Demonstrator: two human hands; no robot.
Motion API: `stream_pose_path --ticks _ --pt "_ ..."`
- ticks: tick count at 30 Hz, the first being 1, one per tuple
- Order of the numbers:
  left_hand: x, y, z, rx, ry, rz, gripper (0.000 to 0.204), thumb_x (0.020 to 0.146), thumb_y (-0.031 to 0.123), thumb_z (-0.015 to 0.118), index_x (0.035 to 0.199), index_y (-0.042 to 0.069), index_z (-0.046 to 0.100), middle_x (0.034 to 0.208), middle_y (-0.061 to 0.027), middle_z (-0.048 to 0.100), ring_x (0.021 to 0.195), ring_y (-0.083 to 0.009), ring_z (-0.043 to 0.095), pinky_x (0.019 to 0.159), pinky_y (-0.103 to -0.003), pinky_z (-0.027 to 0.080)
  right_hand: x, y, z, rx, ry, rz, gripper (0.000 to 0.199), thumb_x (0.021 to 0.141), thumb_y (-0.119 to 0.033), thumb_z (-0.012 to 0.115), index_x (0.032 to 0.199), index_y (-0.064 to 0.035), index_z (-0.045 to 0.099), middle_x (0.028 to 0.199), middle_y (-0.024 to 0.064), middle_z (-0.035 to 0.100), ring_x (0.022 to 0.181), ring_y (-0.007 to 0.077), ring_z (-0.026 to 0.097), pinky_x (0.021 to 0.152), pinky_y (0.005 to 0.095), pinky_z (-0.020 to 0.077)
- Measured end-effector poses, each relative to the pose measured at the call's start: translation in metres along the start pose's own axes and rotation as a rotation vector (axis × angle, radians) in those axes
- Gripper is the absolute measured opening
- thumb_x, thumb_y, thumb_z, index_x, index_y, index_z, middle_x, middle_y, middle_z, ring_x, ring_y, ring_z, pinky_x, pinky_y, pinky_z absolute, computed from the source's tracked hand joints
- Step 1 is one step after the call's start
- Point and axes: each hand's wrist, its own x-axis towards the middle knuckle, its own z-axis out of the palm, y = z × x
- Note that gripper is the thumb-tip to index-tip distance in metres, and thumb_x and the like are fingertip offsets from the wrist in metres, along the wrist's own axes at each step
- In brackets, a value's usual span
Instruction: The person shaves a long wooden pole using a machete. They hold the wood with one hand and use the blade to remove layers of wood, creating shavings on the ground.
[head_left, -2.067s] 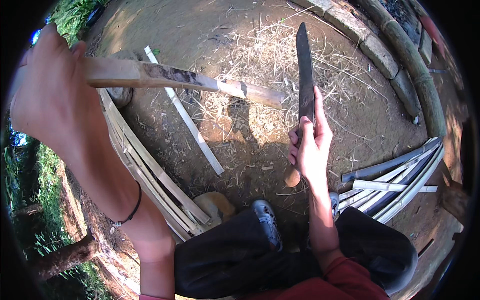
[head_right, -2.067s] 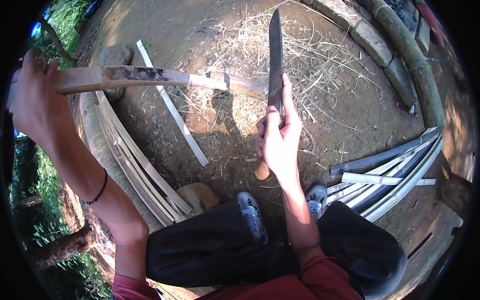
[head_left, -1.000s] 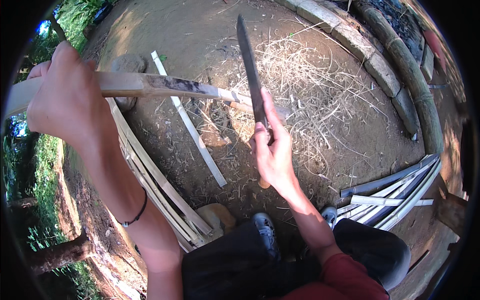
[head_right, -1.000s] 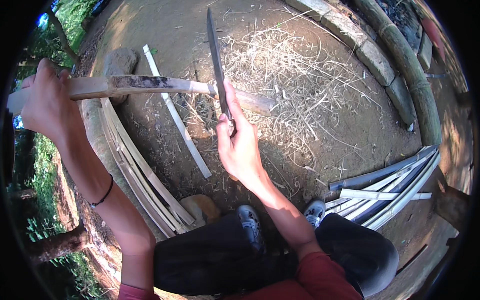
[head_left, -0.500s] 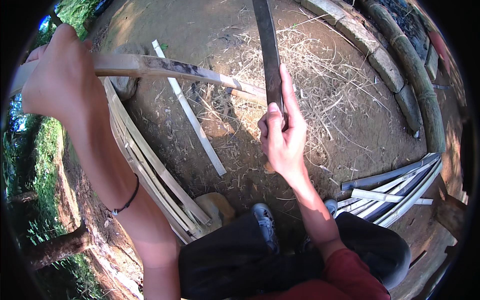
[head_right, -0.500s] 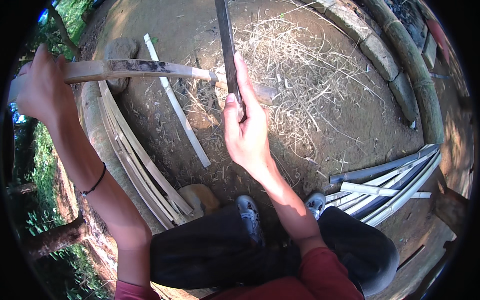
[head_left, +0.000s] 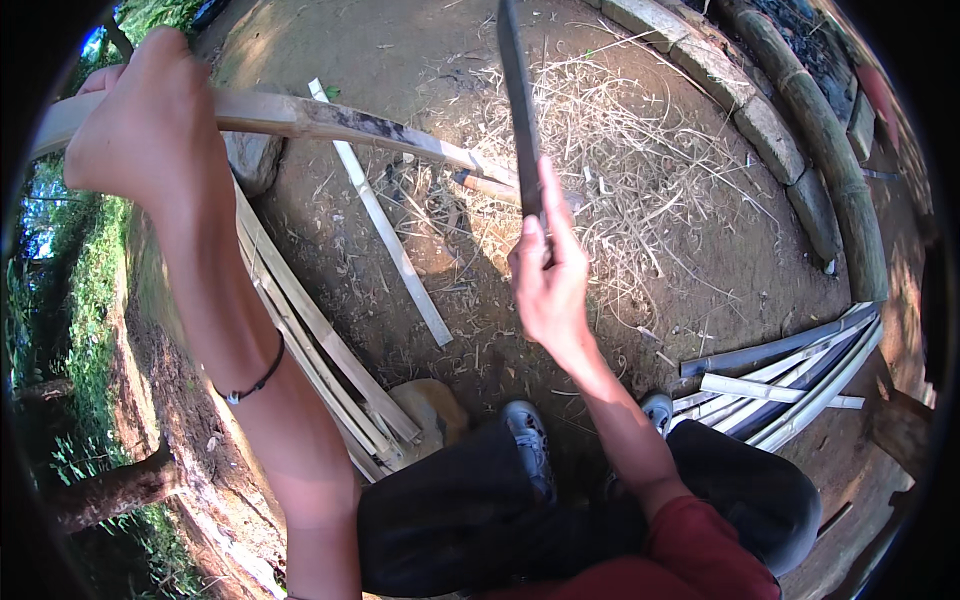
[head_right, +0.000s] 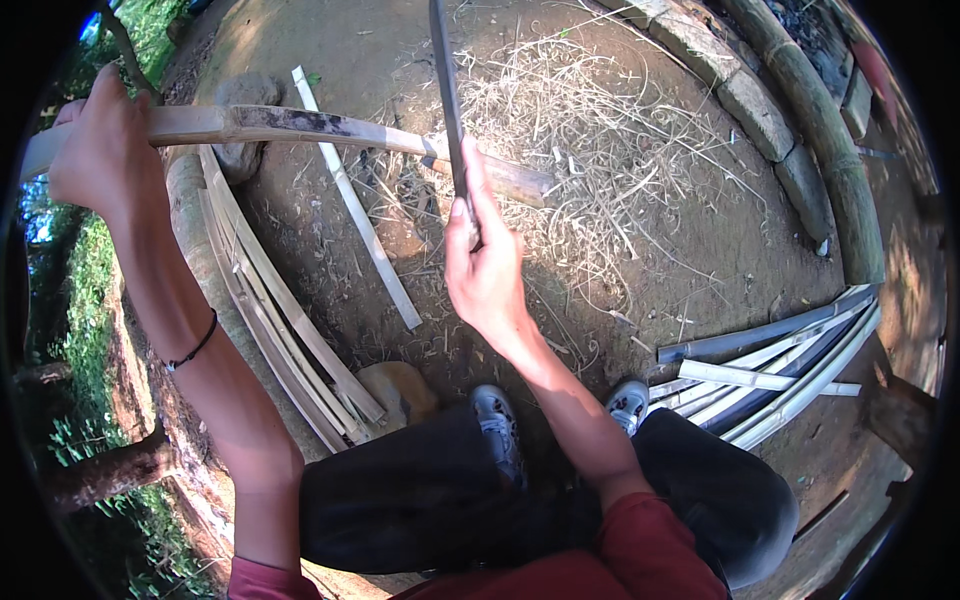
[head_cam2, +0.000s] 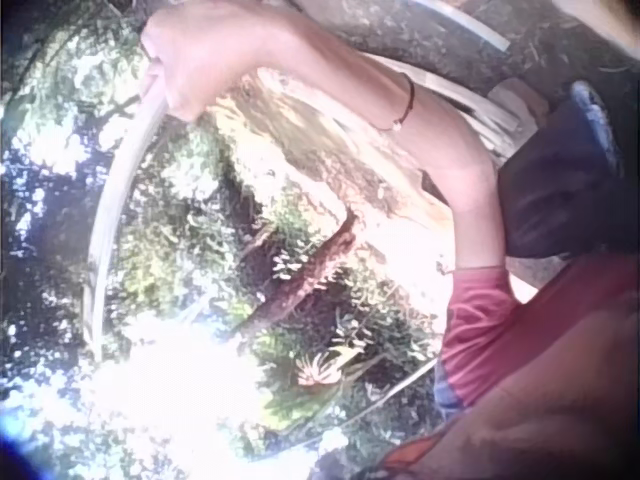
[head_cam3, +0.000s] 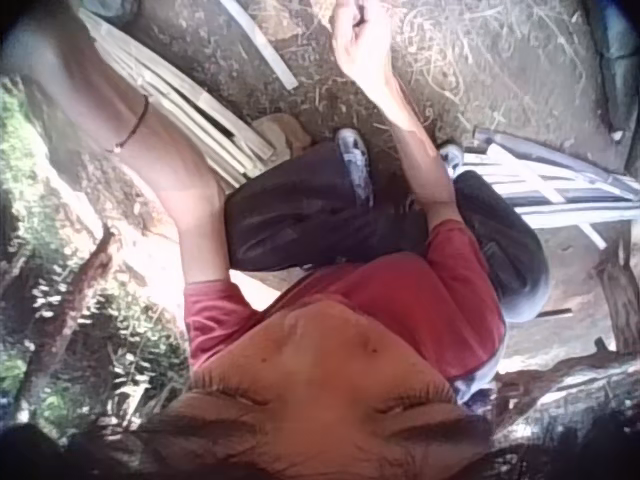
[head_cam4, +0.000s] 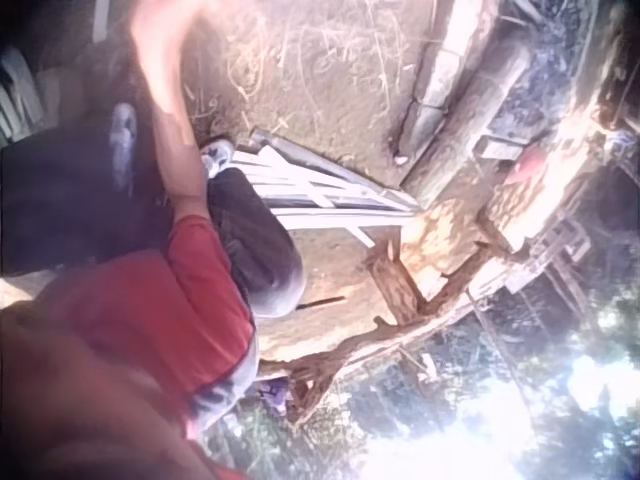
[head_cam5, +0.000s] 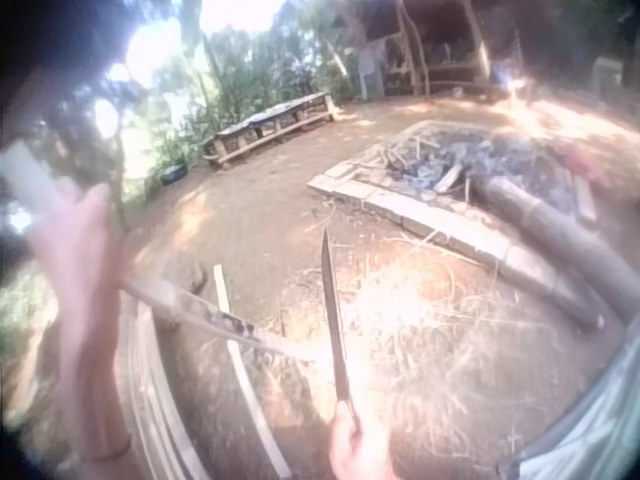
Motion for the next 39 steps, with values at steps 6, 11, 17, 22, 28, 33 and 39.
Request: stream_pose_path --ticks 6,11,17,22,28,33,39 --pt "0.008 0.027 0.004 -0.056 0.157 -0.488 0.034 0.078 0.013 0.069 0.056 0.000 0.047 0.061 0.0016 0.046 0.050 -0.0108 0.041 0.049 -0.028 0.037 -0.006 0.045 0.009 -0.001 -0.080 0.018 0.056 0.102 -0.008 0.044 0.156 -0.0170 0.031 0.068 -0.0023 0.049 0.052 0.0039 0.044 0.046 0.0232 0.0374" --pt "0.000 0.016 -0.001 0.073 0.028 -0.204 0.026 0.080 0.013 0.064 0.064 -0.002 0.052 0.062 -0.0033 0.051 0.057 -0.0123 0.046 0.056 -0.031 0.045 0.013 -0.047 -0.007 0.164 -0.035 -0.121 0.051 0.107 -0.015 0.041 0.156 -0.0134 0.029 0.065 -0.0041 0.047 0.048 0.0013 0.040 0.040 0.0206 0.0311" --pt "0.008 0.018 0.013 0.086 0.032 -0.497 0.041 0.079 0.028 0.063 0.053 0.001 0.045 0.059 -0.0038 0.052 0.053 -0.0190 0.049 0.056 -0.032 0.038 -0.004 0.082 0.008 -0.102 -0.011 0.098 0.059 0.097 -0.002 0.043 0.154 -0.0175 0.036 0.074 0.0022 0.050 0.061 0.0064 0.044 0.058 0.0249 0.0442" --pt "0.000 0.026 0.012 -0.233 0.094 -0.516 0.038 0.074 0.015 0.069 0.053 -0.001 0.041 0.059 -0.0012 0.046 0.054 -0.0136 0.044 0.056 -0.032 0.040 0.010 0.012 -0.013 0.136 -0.060 0.087 0.052 0.107 -0.017 0.040 0.157 -0.0237 0.028 0.058 -0.0074 0.039 0.044 0.0023 0.037 0.037 0.0215 0.0329" --pt "0.002 0.016 0.021 -0.031 0.018 -0.279 0.032 0.072 0.007 0.071 0.058 -0.006 0.044 0.063 -0.0012 0.044 0.058 -0.0098 0.041 0.057 -0.032 0.044 0.008 0.029 -0.008 0.010 0.037 -0.052 0.056 0.104 -0.008 0.041 0.157 -0.0205 0.027 0.063 -0.0054 0.046 0.048 0.0017 0.039 0.040 0.0204 0.0349" --pt "-0.004 0.055 0.016 -0.091 0.192 -0.385 0.035 0.076 0.011 0.068 0.057 -0.001 0.041 0.064 -0.0010 0.047 0.057 -0.0097 0.045 0.056 -0.030 0.041 -0.003 0.039 0.004 0.180 -0.092 0.501 0.055 0.105 -0.011 0.040 0.156 -0.0283 0.029 0.058 -0.0042 0.042 0.040 0.0046 0.039 0.033 0.0242 0.0357" --pt "0.034 0.096 -0.009 -0.559 0.277 -0.799 0.032 0.077 0.020 0.066 0.067 -0.008 0.055 0.072 -0.0060 0.057 0.062 -0.0142 0.053 0.072 -0.033 0.048 0.004 0.015 -0.033 0.205 -0.065 0.355 0.054 0.105 -0.014 0.039 0.156 -0.0288 0.028 0.058 -0.0044 0.042 0.040 0.0045 0.038 0.033 0.0229 0.0340"
